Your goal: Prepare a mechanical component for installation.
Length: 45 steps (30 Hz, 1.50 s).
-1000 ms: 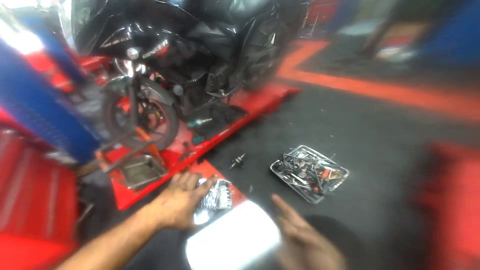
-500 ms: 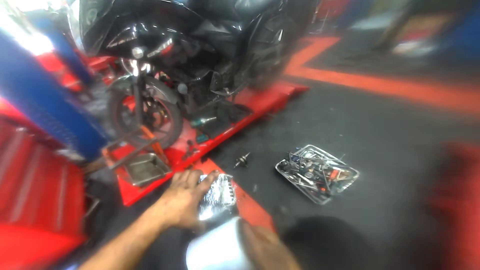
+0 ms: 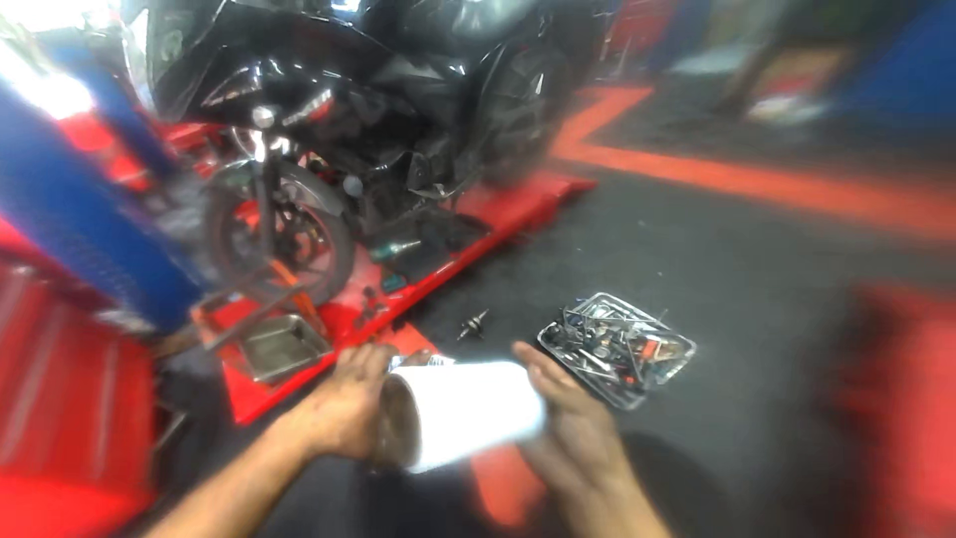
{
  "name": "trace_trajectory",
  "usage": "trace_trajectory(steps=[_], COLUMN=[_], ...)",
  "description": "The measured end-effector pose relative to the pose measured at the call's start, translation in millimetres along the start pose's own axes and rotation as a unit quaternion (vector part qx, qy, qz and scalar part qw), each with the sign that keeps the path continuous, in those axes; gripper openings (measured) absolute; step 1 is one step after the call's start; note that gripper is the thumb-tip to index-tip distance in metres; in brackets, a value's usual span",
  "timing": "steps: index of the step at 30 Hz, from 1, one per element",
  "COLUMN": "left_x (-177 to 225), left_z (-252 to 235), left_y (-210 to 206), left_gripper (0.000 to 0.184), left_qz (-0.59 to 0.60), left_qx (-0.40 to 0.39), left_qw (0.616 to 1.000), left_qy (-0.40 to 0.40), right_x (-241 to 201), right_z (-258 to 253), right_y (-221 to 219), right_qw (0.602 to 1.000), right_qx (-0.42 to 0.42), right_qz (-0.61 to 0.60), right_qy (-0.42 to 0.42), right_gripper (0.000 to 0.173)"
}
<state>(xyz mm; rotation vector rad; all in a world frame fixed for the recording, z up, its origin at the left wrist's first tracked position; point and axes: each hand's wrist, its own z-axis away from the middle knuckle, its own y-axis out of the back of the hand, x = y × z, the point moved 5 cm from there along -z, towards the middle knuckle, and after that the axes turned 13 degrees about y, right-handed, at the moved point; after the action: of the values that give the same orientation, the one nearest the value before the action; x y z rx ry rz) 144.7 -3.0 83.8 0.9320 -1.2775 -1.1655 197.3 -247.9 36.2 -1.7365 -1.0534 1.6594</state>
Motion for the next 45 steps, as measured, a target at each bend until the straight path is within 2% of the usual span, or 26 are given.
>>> trace_trajectory(steps=[2,4,5,6,7,9,11,12,14,17,21,26,30,33,35,36,37,38,39,40,41,43,44,45], left_x=[-8.8,-14.9,-15.6,-15.2,-15.2,-9.5,-1.0,-0.6,-4.1,-4.6,-10.9,-11.4,1.3,3.8,-3.2,-7.8,-11.5,-14.0,-15.5,-14.9,-11.2,7.5,19.6,29.1], left_z=[3.3,3.3,1.8,0.6,0.9,-2.4,-5.4,-7.0,-9.7,-10.0,-12.3,-16.4,-14.7,-14.0,-12.9,-14.9,-20.3,-29.3,-40.9,-52.8,-62.8,-76.4,-79.5,-82.7], left_y=[-1.6,-0.2,-0.2,0.2,-0.9,-1.9,-2.0,-2.3,-4.7,-9.4,-8.9,-7.2,-9.8,-7.9,-4.9,-2.5,-0.2,0.8,1.5,2.2,4.2,18.8,28.5,36.0], left_gripper=[0.110,0.107,0.108,0.106,0.104,0.096,0.099,0.105,0.124,0.129,0.129,0.130,0.129,0.127,0.107,0.084,0.058,0.034,0.025,0.028,0.039,0.069,0.071,0.060], left_qz=[0.053,0.080,0.066,0.059,0.063,0.027,-0.037,-0.043,-0.038,-0.031,-0.019,-0.014,-0.029,-0.004,0.100,0.193,0.297,0.396,0.471,0.513,0.499,0.355,0.280,0.221], left_qx=[0.009,0.034,0.038,0.036,0.025,-0.017,-0.037,-0.026,-0.011,0.000,0.002,0.006,-0.016,-0.012,-0.013,-0.002,0.024,0.070,0.097,0.079,0.034,-0.055,-0.071,-0.076], left_qw=[0.998,0.995,0.995,0.996,0.996,0.999,0.999,0.999,0.999,0.999,0.999,1.000,0.999,0.997,0.989,0.975,0.952,0.915,0.869,0.837,0.842,0.915,0.944,0.962], left_qy=[-0.010,-0.050,-0.059,-0.061,-0.051,-0.009,-0.010,-0.017,-0.020,-0.034,-0.027,-0.023,-0.024,-0.071,-0.109,-0.111,-0.070,0.023,0.115,0.175,0.203,0.184,0.160,0.140], right_x=[-3.8,-5.2,-1.4,3.5,6.8,5.3,-1.4,-4.9,-5.9,11.6,38.5,28.1,70.2,85.7,81.2,76.0,70.1,63.5,57.3,53.8,52.5,50.3,47.9,43.6], right_z=[6.8,16.3,19.1,18.5,16.3,2.9,-13.3,-22.0,-36.5,-58.0,-96.0,-136.5,-134.3,-136.3,-136.5,-135.7,-134.8,-131.7,-126.6,-123.2,-121.7,-123.1,-124.7,-127.2], right_y=[-6.0,-18.7,-20.9,-19.4,-16.9,-10.4,-5.9,-4.8,-6.0,-6.3,-4.4,-20.4,-9.2,5.6,10.0,12.1,14.0,13.6,10.0,7.8,6.6,5.2,5.5,5.7], right_qw=[0.989,0.952,0.932,0.920,0.925,0.958,0.979,0.981,0.978,0.971,0.966,0.960,0.940,0.927,0.921,0.918,0.915,0.910,0.904,0.900,0.895,0.886,0.875,0.856], right_qx=[-0.146,-0.276,-0.290,-0.273,-0.237,-0.115,0.025,0.084,0.163,0.212,0.212,0.166,0.161,0.123,0.093,0.083,0.073,0.066,0.060,0.052,0.040,0.008,-0.016,-0.038], right_qz=[-0.011,0.110,0.190,0.251,0.264,0.219,0.147,0.120,0.091,0.109,0.124,0.195,0.259,0.300,0.317,0.325,0.334,0.346,0.359,0.364,0.369,0.380,0.402,0.449], right_qy=[0.016,0.071,0.103,0.124,0.133,0.148,0.141,0.128,0.094,0.010,-0.085,-0.114,-0.153,-0.186,-0.206,-0.212,-0.215,-0.218,-0.224,-0.234,-0.247,-0.266,-0.268,-0.254], right_gripper=[0.065,0.094,0.099,0.099,0.091,0.057,0.023,0.015,0.009,0.019,0.026,0.024,0.018,0.022,0.022,0.021,0.021,0.021,0.021,0.021,0.021,0.020,0.020,0.022])
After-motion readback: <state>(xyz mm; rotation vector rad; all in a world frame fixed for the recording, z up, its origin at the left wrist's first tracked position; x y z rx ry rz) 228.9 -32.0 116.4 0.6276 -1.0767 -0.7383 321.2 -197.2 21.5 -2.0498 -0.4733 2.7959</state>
